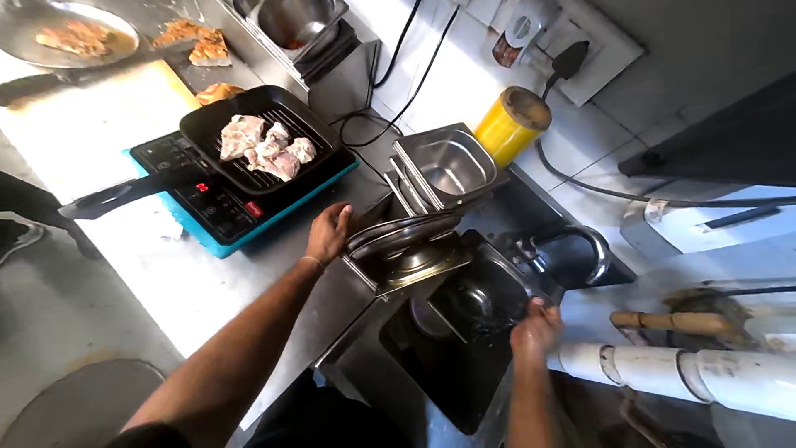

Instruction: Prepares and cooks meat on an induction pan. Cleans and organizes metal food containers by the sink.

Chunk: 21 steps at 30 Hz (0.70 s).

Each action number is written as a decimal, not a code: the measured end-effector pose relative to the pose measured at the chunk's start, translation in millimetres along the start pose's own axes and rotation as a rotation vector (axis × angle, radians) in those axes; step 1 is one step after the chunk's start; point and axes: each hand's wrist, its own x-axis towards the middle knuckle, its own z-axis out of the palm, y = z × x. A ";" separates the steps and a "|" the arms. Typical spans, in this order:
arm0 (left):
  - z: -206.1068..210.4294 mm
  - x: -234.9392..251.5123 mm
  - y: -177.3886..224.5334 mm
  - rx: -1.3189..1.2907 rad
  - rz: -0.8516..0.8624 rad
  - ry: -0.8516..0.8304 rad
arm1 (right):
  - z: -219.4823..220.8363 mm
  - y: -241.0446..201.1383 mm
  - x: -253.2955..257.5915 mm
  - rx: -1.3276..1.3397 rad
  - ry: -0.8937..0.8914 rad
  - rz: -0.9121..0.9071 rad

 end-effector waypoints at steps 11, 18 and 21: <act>-63.7 -178.0 -52.6 -0.387 -0.184 0.101 | -8.8 35.1 52.4 -0.770 -0.047 0.024; -78.7 -246.0 2.2 -0.202 -0.200 -0.315 | -48.7 -70.8 9.2 0.013 -0.974 0.051; -67.0 -227.3 26.0 -0.265 0.019 -0.576 | -33.1 -58.7 -15.3 0.351 -1.195 0.098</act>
